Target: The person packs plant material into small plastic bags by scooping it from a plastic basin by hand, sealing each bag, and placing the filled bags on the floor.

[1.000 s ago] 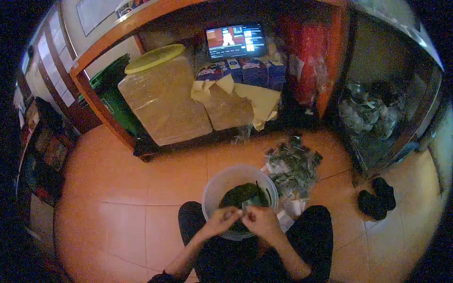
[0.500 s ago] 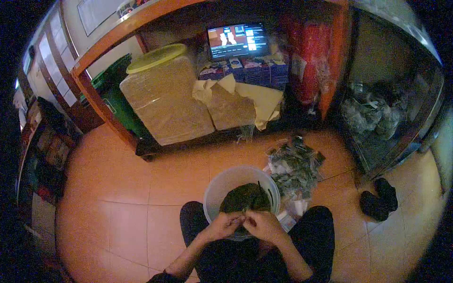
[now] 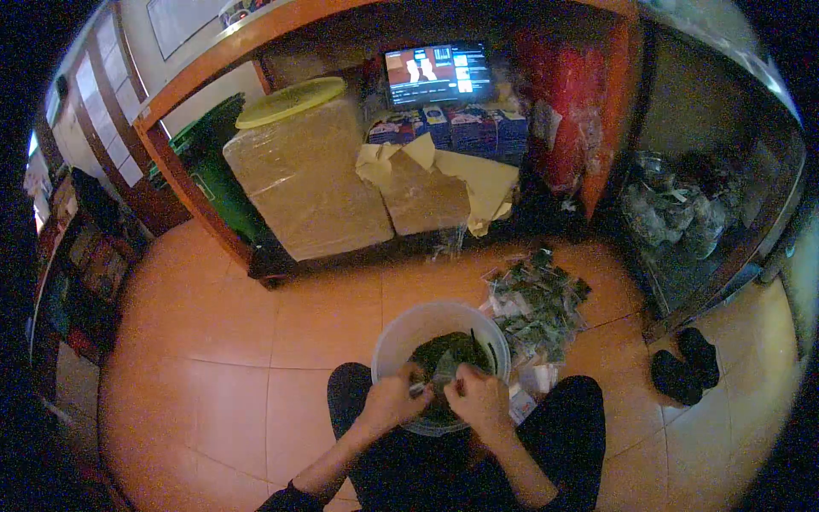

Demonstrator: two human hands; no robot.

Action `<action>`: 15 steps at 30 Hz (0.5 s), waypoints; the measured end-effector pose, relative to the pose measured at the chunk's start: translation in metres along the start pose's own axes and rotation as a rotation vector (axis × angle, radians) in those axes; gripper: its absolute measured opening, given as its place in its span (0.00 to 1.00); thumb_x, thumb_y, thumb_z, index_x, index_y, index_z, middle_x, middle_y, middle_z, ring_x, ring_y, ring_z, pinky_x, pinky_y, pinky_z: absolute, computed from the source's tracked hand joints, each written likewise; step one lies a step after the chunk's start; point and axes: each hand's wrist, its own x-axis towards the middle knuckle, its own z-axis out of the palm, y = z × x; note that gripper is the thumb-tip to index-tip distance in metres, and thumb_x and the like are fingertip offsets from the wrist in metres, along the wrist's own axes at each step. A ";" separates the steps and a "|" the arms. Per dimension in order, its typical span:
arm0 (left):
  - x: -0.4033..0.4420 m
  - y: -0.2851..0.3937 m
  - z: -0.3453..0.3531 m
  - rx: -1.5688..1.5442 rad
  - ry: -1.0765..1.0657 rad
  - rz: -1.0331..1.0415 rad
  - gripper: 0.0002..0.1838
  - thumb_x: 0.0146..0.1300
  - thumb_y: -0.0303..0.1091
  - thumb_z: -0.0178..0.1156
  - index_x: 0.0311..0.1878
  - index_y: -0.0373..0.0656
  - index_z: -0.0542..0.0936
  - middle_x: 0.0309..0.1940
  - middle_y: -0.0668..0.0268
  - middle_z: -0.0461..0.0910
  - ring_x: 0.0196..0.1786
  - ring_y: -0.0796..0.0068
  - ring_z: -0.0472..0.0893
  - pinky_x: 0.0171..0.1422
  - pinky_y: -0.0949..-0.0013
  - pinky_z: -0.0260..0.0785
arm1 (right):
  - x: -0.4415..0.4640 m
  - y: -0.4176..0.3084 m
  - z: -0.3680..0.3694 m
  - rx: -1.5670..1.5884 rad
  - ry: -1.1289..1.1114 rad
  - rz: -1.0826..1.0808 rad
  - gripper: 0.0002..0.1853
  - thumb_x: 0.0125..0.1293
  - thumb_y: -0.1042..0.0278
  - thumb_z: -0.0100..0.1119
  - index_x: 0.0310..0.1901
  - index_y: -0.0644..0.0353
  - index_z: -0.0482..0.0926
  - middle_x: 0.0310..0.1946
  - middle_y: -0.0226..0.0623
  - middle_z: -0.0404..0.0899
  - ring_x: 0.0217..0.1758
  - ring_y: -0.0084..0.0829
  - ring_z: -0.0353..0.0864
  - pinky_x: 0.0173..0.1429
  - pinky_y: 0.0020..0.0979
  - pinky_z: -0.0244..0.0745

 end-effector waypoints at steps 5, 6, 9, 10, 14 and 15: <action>0.004 0.011 -0.028 -0.348 -0.200 0.044 0.18 0.61 0.41 0.61 0.52 0.44 0.75 0.39 0.53 0.82 0.40 0.50 0.82 0.41 0.58 0.74 | 0.011 -0.003 -0.017 0.280 -0.109 -0.020 0.05 0.57 0.70 0.59 0.32 0.61 0.76 0.31 0.44 0.81 0.35 0.46 0.81 0.39 0.41 0.75; 0.008 0.005 -0.024 -0.385 -0.158 0.150 0.15 0.60 0.38 0.61 0.49 0.43 0.75 0.36 0.53 0.81 0.40 0.51 0.82 0.42 0.58 0.73 | 0.012 -0.004 -0.023 0.307 -0.085 -0.068 0.04 0.58 0.72 0.58 0.33 0.61 0.76 0.30 0.44 0.80 0.34 0.46 0.81 0.39 0.41 0.75; 0.020 -0.023 -0.011 -0.357 -0.045 0.270 0.13 0.59 0.34 0.62 0.46 0.43 0.76 0.35 0.52 0.81 0.41 0.52 0.82 0.44 0.57 0.72 | 0.017 0.006 -0.036 0.261 0.045 -0.100 0.03 0.59 0.73 0.58 0.34 0.62 0.77 0.29 0.43 0.80 0.34 0.40 0.81 0.38 0.37 0.74; 0.023 -0.031 -0.009 -0.288 0.025 0.283 0.13 0.59 0.34 0.62 0.46 0.43 0.76 0.36 0.52 0.81 0.43 0.52 0.81 0.45 0.57 0.71 | 0.017 0.009 -0.039 0.190 0.154 -0.086 0.04 0.60 0.73 0.58 0.35 0.63 0.78 0.29 0.42 0.80 0.33 0.35 0.81 0.37 0.33 0.74; 0.024 -0.027 -0.006 -0.258 0.210 0.213 0.19 0.56 0.35 0.65 0.51 0.45 0.75 0.38 0.52 0.81 0.46 0.48 0.80 0.48 0.57 0.72 | 0.016 0.004 -0.036 0.159 0.081 0.085 0.03 0.57 0.72 0.59 0.33 0.60 0.77 0.24 0.44 0.79 0.27 0.46 0.80 0.34 0.41 0.75; 0.017 -0.001 -0.015 -0.301 0.216 0.240 0.22 0.54 0.35 0.65 0.53 0.47 0.74 0.39 0.52 0.81 0.46 0.47 0.80 0.49 0.57 0.72 | 0.015 0.000 -0.032 0.158 0.078 0.087 0.03 0.57 0.72 0.59 0.33 0.60 0.77 0.24 0.44 0.79 0.27 0.46 0.80 0.34 0.41 0.75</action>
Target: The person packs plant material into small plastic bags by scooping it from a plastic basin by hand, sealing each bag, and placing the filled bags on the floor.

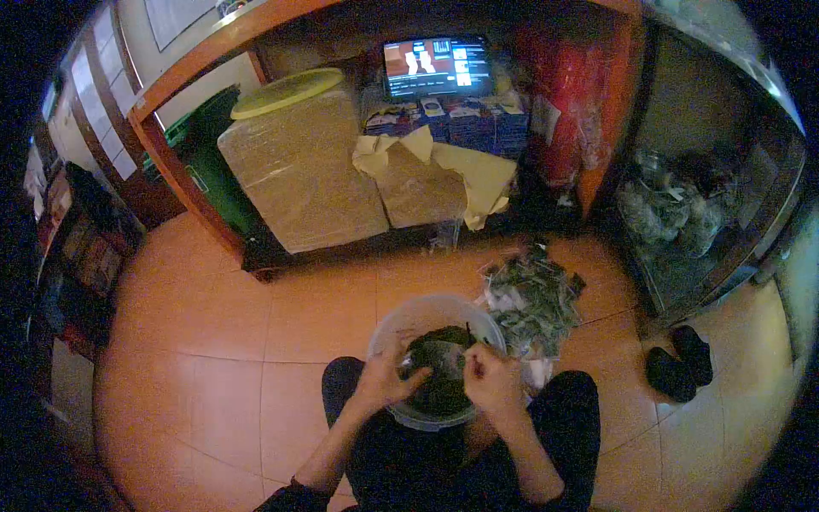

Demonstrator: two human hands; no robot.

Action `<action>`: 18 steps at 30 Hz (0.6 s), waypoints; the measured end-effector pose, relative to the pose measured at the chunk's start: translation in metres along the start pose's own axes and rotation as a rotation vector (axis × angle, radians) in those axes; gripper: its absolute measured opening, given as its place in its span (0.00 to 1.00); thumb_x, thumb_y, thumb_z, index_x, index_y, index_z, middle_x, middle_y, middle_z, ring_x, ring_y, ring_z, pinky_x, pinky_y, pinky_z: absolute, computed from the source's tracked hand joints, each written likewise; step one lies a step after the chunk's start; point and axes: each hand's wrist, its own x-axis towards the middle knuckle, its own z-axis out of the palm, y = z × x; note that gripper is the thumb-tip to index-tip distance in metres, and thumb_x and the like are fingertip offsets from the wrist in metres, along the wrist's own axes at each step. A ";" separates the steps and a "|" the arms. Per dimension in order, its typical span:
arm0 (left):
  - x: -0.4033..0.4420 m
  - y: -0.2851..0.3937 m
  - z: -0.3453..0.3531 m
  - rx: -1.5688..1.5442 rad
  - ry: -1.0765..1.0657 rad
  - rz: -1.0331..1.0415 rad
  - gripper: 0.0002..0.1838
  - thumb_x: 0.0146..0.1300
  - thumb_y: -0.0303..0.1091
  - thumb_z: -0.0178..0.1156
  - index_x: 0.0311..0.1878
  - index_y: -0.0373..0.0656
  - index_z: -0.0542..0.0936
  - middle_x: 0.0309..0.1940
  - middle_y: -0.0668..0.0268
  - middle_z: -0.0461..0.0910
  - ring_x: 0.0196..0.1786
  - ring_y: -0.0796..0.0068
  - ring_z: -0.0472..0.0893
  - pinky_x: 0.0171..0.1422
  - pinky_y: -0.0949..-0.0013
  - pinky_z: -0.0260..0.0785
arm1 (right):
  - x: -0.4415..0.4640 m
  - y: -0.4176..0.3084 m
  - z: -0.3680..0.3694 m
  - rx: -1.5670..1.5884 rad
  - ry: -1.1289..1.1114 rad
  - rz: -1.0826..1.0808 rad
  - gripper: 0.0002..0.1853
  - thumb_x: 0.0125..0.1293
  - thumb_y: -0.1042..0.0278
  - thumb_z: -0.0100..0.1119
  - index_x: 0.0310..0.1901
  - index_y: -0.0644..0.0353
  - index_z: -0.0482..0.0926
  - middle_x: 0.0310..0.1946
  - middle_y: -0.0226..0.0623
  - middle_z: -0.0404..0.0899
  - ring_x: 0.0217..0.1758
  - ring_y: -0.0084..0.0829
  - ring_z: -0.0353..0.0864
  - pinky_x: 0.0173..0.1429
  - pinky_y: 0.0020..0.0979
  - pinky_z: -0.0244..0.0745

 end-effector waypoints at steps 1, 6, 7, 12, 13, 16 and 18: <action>0.001 0.017 0.002 -0.046 0.010 0.023 0.25 0.53 0.36 0.66 0.55 0.48 0.73 0.41 0.53 0.81 0.47 0.46 0.80 0.50 0.56 0.73 | -0.003 -0.005 0.007 -0.011 -0.013 -0.025 0.03 0.56 0.72 0.59 0.32 0.60 0.76 0.23 0.44 0.78 0.26 0.46 0.80 0.33 0.41 0.75; -0.002 0.014 0.021 0.036 -0.063 0.143 0.33 0.49 0.39 0.69 0.60 0.50 0.69 0.46 0.52 0.80 0.48 0.46 0.79 0.51 0.57 0.74 | -0.008 -0.017 0.025 0.015 0.007 -0.010 0.04 0.53 0.73 0.59 0.31 0.59 0.75 0.22 0.44 0.78 0.26 0.46 0.81 0.32 0.41 0.75; -0.004 0.009 0.025 0.063 -0.107 0.073 0.34 0.49 0.40 0.70 0.60 0.49 0.69 0.48 0.51 0.79 0.50 0.47 0.79 0.51 0.57 0.74 | -0.008 -0.018 0.023 0.030 0.009 0.006 0.05 0.52 0.73 0.60 0.31 0.59 0.74 0.22 0.44 0.79 0.26 0.45 0.81 0.31 0.41 0.76; -0.006 0.002 0.028 -0.075 -0.078 0.085 0.34 0.48 0.37 0.71 0.59 0.49 0.69 0.46 0.55 0.80 0.50 0.56 0.80 0.52 0.61 0.74 | -0.006 -0.023 0.025 0.017 0.116 -0.032 0.05 0.50 0.76 0.63 0.29 0.60 0.76 0.17 0.37 0.76 0.20 0.30 0.79 0.26 0.30 0.73; -0.005 0.004 0.026 -0.131 -0.046 0.083 0.33 0.47 0.35 0.72 0.59 0.49 0.70 0.44 0.58 0.81 0.49 0.62 0.82 0.52 0.64 0.74 | -0.006 -0.023 0.026 0.053 0.106 -0.027 0.05 0.50 0.76 0.63 0.29 0.60 0.76 0.17 0.36 0.76 0.19 0.29 0.79 0.26 0.29 0.72; -0.002 0.012 0.016 -0.150 -0.114 0.021 0.33 0.47 0.35 0.72 0.58 0.48 0.71 0.43 0.60 0.81 0.46 0.68 0.82 0.50 0.66 0.74 | -0.006 -0.020 0.030 0.098 0.095 -0.026 0.05 0.50 0.76 0.63 0.29 0.59 0.76 0.17 0.34 0.75 0.19 0.25 0.77 0.25 0.28 0.72; -0.001 0.001 0.021 -0.165 -0.089 0.043 0.33 0.46 0.36 0.73 0.57 0.48 0.71 0.42 0.61 0.81 0.45 0.69 0.82 0.50 0.68 0.73 | -0.006 -0.020 0.030 0.103 0.093 -0.029 0.05 0.50 0.76 0.63 0.29 0.59 0.77 0.17 0.33 0.75 0.18 0.24 0.77 0.25 0.28 0.72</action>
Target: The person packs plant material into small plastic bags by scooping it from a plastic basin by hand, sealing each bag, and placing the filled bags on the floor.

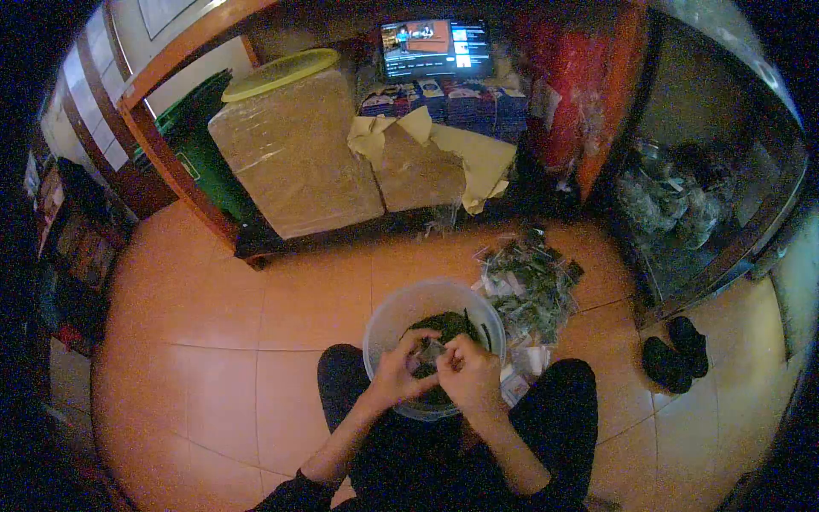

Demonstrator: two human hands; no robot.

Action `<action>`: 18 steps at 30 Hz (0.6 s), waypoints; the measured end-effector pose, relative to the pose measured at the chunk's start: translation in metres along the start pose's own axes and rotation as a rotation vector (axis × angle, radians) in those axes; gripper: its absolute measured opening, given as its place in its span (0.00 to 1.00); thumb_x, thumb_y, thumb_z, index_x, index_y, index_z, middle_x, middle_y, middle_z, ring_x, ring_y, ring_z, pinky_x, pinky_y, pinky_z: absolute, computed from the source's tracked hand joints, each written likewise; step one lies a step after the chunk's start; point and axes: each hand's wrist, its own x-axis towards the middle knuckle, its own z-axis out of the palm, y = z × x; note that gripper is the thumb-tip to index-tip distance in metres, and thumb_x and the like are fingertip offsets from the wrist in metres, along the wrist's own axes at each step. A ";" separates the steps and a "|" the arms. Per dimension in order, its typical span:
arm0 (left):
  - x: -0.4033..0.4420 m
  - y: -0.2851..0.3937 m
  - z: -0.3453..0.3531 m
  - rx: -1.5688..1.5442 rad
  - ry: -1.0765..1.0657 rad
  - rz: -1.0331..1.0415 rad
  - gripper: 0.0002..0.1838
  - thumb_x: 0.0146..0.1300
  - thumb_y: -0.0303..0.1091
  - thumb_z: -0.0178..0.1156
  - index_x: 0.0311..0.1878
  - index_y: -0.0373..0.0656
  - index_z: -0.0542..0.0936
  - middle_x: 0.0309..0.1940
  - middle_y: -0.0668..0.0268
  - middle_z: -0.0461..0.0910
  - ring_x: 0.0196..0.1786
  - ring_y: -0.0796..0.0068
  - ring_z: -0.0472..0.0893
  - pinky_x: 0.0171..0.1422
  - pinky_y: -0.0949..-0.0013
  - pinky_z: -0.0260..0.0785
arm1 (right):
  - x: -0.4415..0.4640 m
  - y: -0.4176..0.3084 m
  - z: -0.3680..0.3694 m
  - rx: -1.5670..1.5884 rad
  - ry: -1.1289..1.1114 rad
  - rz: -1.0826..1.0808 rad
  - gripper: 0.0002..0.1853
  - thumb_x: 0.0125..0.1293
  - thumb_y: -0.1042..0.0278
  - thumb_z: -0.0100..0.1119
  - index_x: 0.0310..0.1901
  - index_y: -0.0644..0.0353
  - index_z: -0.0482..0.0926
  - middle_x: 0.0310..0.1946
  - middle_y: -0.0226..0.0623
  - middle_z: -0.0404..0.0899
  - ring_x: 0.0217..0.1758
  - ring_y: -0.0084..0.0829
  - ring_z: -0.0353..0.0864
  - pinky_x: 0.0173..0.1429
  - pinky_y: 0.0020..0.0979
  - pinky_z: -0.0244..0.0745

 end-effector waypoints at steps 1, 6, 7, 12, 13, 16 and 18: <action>0.000 -0.004 0.001 -0.013 0.025 0.026 0.33 0.46 0.36 0.73 0.57 0.48 0.71 0.42 0.62 0.81 0.44 0.70 0.82 0.49 0.69 0.73 | 0.001 -0.003 -0.002 -0.003 -0.013 0.027 0.07 0.51 0.74 0.64 0.31 0.58 0.76 0.19 0.36 0.77 0.21 0.32 0.79 0.27 0.32 0.74; -0.002 -0.001 -0.001 0.018 0.007 0.012 0.27 0.50 0.37 0.70 0.53 0.45 0.71 0.43 0.55 0.80 0.47 0.53 0.82 0.49 0.61 0.75 | 0.003 -0.007 -0.005 0.023 -0.035 0.046 0.07 0.52 0.73 0.63 0.33 0.58 0.75 0.19 0.38 0.77 0.23 0.40 0.81 0.29 0.37 0.76; -0.003 -0.002 0.000 0.016 0.026 0.044 0.27 0.50 0.37 0.70 0.53 0.45 0.71 0.43 0.54 0.80 0.47 0.53 0.82 0.49 0.61 0.75 | 0.004 -0.008 -0.004 -0.015 -0.033 0.054 0.07 0.51 0.74 0.63 0.32 0.59 0.76 0.22 0.37 0.78 0.23 0.33 0.80 0.29 0.33 0.75; -0.001 0.002 -0.007 0.044 0.010 -0.024 0.31 0.46 0.38 0.73 0.55 0.48 0.72 0.48 0.59 0.80 0.50 0.59 0.81 0.54 0.63 0.73 | 0.013 -0.012 -0.017 -0.144 0.000 -0.154 0.05 0.51 0.76 0.63 0.31 0.61 0.78 0.43 0.42 0.76 0.32 0.29 0.80 0.35 0.29 0.74; -0.001 0.003 -0.007 0.041 -0.018 -0.050 0.31 0.47 0.38 0.72 0.55 0.47 0.72 0.49 0.59 0.80 0.51 0.58 0.81 0.55 0.62 0.73 | 0.013 -0.009 -0.020 -0.082 -0.110 -0.186 0.07 0.49 0.76 0.63 0.32 0.61 0.79 0.49 0.42 0.72 0.37 0.33 0.79 0.39 0.33 0.75; -0.001 -0.009 -0.002 0.114 -0.029 0.074 0.32 0.47 0.39 0.72 0.57 0.47 0.72 0.49 0.59 0.80 0.51 0.57 0.81 0.56 0.61 0.73 | 0.016 0.003 -0.026 -0.084 -0.303 -0.256 0.08 0.48 0.75 0.63 0.34 0.58 0.81 0.54 0.40 0.69 0.41 0.37 0.79 0.45 0.38 0.76; -0.002 -0.013 -0.001 0.150 -0.058 0.130 0.31 0.49 0.39 0.70 0.57 0.46 0.71 0.49 0.56 0.79 0.49 0.53 0.81 0.52 0.58 0.74 | 0.018 0.006 -0.029 -0.149 -0.387 -0.296 0.08 0.48 0.73 0.64 0.34 0.57 0.83 0.54 0.38 0.69 0.41 0.37 0.79 0.45 0.39 0.76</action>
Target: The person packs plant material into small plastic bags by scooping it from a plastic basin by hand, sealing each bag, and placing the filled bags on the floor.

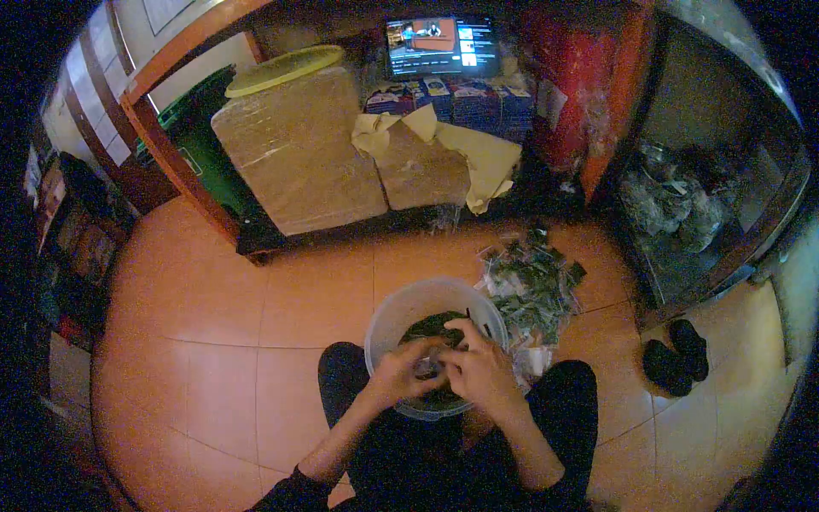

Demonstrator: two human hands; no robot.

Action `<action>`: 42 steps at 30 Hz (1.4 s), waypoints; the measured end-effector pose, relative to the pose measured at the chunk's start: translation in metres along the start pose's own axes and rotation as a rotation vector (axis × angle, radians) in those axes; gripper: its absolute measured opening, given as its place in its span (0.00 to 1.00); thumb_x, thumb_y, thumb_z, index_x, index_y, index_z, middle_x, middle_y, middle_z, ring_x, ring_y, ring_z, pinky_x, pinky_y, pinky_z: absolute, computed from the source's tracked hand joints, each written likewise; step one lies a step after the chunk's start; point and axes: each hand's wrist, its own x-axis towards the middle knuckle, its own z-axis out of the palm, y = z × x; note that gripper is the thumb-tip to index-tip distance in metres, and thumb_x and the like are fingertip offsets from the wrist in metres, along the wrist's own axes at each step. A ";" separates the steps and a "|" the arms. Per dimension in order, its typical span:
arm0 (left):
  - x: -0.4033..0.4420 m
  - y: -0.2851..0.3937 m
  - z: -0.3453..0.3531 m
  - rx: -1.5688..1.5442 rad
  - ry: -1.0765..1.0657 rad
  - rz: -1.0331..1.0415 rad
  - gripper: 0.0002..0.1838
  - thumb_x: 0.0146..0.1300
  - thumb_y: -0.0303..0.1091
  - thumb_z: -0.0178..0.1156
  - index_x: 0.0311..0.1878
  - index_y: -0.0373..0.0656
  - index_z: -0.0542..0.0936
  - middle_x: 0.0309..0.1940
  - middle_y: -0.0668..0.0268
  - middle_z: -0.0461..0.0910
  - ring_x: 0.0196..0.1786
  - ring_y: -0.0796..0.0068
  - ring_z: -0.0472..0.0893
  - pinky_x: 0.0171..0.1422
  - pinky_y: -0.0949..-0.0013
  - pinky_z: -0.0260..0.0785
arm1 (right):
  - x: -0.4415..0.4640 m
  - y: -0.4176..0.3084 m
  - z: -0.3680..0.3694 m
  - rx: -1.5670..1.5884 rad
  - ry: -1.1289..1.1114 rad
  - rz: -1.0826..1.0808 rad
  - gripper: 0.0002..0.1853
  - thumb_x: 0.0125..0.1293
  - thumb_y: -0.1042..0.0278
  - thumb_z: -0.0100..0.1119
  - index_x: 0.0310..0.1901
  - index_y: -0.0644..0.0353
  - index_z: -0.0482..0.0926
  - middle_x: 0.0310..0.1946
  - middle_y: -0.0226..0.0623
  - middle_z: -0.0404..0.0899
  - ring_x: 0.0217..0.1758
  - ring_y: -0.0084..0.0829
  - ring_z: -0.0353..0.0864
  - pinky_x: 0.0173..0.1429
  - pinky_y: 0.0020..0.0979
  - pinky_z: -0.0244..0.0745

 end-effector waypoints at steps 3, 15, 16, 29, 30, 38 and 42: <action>0.002 0.010 -0.007 0.096 -0.039 0.047 0.31 0.52 0.39 0.67 0.59 0.47 0.69 0.49 0.54 0.79 0.45 0.48 0.81 0.49 0.55 0.74 | 0.002 0.001 -0.002 -0.133 -0.092 0.031 0.12 0.49 0.68 0.67 0.38 0.54 0.84 0.57 0.36 0.67 0.41 0.37 0.80 0.47 0.39 0.77; 0.000 0.005 0.000 0.211 -0.051 0.073 0.32 0.50 0.41 0.67 0.60 0.50 0.70 0.46 0.56 0.80 0.41 0.50 0.82 0.46 0.55 0.75 | -0.006 0.006 0.011 -0.136 -0.052 0.196 0.16 0.50 0.64 0.67 0.42 0.52 0.84 0.56 0.34 0.66 0.43 0.38 0.80 0.49 0.40 0.77; 0.000 0.006 0.000 0.218 -0.047 0.065 0.32 0.50 0.41 0.68 0.60 0.49 0.70 0.45 0.56 0.80 0.41 0.50 0.82 0.45 0.55 0.75 | -0.005 0.005 0.010 -0.094 -0.058 0.212 0.15 0.50 0.66 0.66 0.42 0.52 0.84 0.55 0.34 0.66 0.42 0.37 0.80 0.48 0.40 0.76; 0.011 -0.007 -0.012 0.020 0.157 -0.120 0.31 0.48 0.42 0.73 0.55 0.44 0.74 0.45 0.57 0.79 0.48 0.65 0.80 0.54 0.67 0.73 | 0.004 0.016 -0.016 0.134 0.194 0.069 0.10 0.54 0.74 0.59 0.38 0.57 0.83 0.42 0.38 0.74 0.40 0.38 0.79 0.47 0.36 0.76; 0.013 -0.014 -0.017 0.014 0.258 -0.090 0.32 0.48 0.42 0.73 0.56 0.43 0.73 0.47 0.59 0.77 0.50 0.69 0.78 0.56 0.69 0.71 | 0.006 0.017 -0.023 0.141 0.176 0.094 0.10 0.54 0.74 0.59 0.38 0.57 0.83 0.42 0.38 0.74 0.40 0.38 0.79 0.47 0.36 0.76; 0.023 -0.058 -0.002 -0.430 0.457 -0.295 0.23 0.49 0.31 0.72 0.49 0.41 0.76 0.47 0.64 0.78 0.52 0.74 0.76 0.56 0.70 0.68 | 0.043 0.043 -0.015 -0.338 0.032 -0.148 0.06 0.57 0.70 0.58 0.35 0.57 0.83 0.34 0.39 0.78 0.45 0.40 0.77 0.51 0.39 0.71; 0.021 -0.058 -0.002 -0.565 0.496 -0.363 0.23 0.51 0.27 0.71 0.52 0.41 0.75 0.47 0.64 0.77 0.52 0.75 0.75 0.56 0.73 0.68 | 0.057 0.055 0.036 -0.497 -0.341 -0.171 0.07 0.54 0.65 0.59 0.33 0.56 0.83 0.35 0.38 0.80 0.47 0.38 0.77 0.53 0.43 0.69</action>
